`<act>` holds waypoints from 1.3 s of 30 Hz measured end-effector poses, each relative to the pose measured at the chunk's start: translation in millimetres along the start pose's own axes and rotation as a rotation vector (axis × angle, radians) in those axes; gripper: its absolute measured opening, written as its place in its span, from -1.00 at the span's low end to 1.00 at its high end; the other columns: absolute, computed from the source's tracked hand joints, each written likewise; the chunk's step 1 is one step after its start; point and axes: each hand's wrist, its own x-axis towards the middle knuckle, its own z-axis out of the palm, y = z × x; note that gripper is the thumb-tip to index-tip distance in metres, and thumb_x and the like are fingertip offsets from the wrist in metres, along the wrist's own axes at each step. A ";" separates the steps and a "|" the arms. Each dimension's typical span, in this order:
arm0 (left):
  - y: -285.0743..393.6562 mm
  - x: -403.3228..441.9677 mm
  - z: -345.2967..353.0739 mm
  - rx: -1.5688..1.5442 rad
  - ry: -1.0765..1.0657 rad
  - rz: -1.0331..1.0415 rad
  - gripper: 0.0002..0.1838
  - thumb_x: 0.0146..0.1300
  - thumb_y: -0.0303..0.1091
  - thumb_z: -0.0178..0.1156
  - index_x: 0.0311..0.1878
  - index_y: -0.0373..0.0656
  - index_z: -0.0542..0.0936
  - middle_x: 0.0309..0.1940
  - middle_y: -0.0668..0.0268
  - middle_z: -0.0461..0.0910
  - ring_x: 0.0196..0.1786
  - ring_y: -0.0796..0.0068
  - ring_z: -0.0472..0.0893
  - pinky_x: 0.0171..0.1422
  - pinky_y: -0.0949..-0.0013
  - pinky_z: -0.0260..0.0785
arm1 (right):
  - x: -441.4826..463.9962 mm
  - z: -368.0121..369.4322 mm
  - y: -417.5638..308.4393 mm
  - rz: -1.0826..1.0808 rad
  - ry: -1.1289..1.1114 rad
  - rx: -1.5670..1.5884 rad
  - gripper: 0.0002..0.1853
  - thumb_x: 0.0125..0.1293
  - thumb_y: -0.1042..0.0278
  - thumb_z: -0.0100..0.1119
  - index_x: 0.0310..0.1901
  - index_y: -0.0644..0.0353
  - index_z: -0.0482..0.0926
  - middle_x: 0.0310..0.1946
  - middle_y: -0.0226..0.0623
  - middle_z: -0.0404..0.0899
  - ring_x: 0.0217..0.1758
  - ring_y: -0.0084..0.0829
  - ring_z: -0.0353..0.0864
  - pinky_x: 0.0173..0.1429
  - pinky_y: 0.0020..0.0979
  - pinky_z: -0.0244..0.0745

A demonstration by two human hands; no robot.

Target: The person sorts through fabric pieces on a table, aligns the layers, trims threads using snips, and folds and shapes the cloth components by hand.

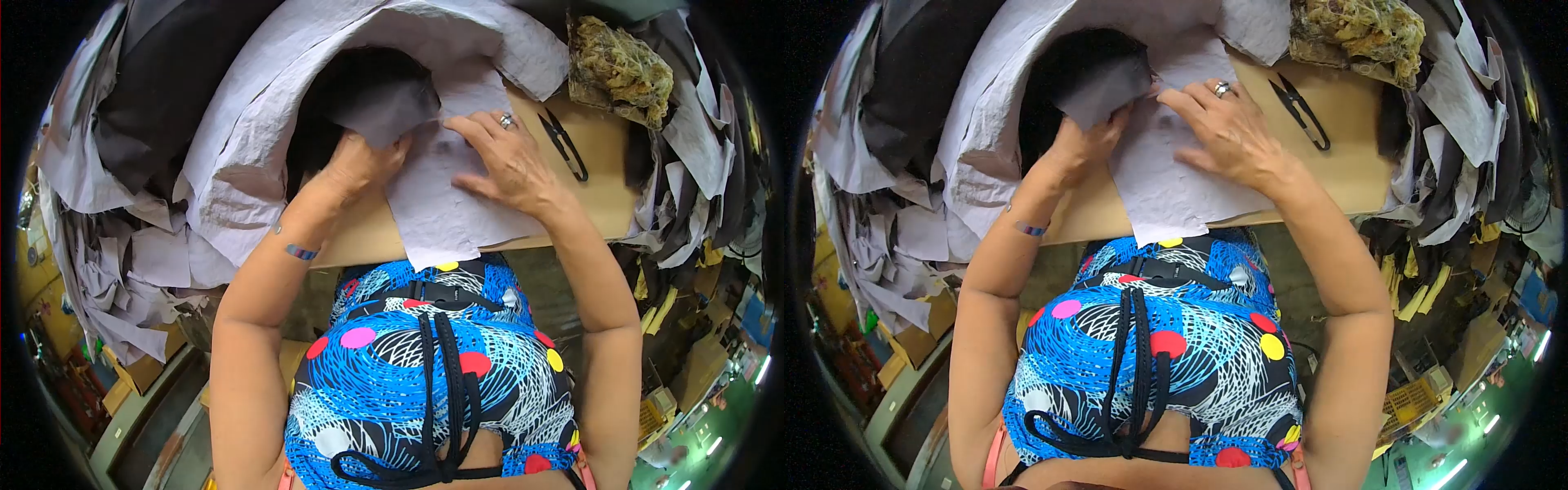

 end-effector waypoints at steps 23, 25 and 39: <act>-16.7 51.5 -14.2 0.156 0.185 0.133 -0.77 0.09 -0.55 0.13 -0.15 -0.17 0.51 -0.17 0.21 0.51 -0.14 0.14 0.54 -0.05 0.25 0.41 | 21.8 35.9 -20.3 0.112 0.117 -0.329 -0.57 0.02 0.48 -0.02 0.01 0.33 0.44 -0.31 -0.26 0.40 -0.23 -0.32 0.40 -0.13 -0.37 0.39; -19.2 51.0 -15.7 0.160 0.191 0.157 -0.78 0.09 -0.53 0.14 -0.16 -0.16 0.51 -0.17 0.22 0.51 -0.14 0.15 0.53 -0.05 0.26 0.41 | 20.7 37.5 -19.2 0.099 0.135 -0.349 -0.57 0.02 0.48 -0.02 0.00 0.33 0.45 -0.31 -0.26 0.39 -0.24 -0.33 0.40 -0.15 -0.37 0.39; -23.4 50.1 -9.1 0.222 0.199 0.168 -0.75 0.07 -0.49 0.17 -0.14 -0.10 0.51 -0.12 0.26 0.50 -0.18 0.17 0.55 -0.10 0.24 0.43 | 23.4 43.5 -15.3 0.105 0.201 -0.310 -0.64 0.02 0.48 -0.01 -0.08 0.32 0.45 -0.33 -0.26 0.41 -0.29 -0.33 0.44 -0.20 -0.37 0.38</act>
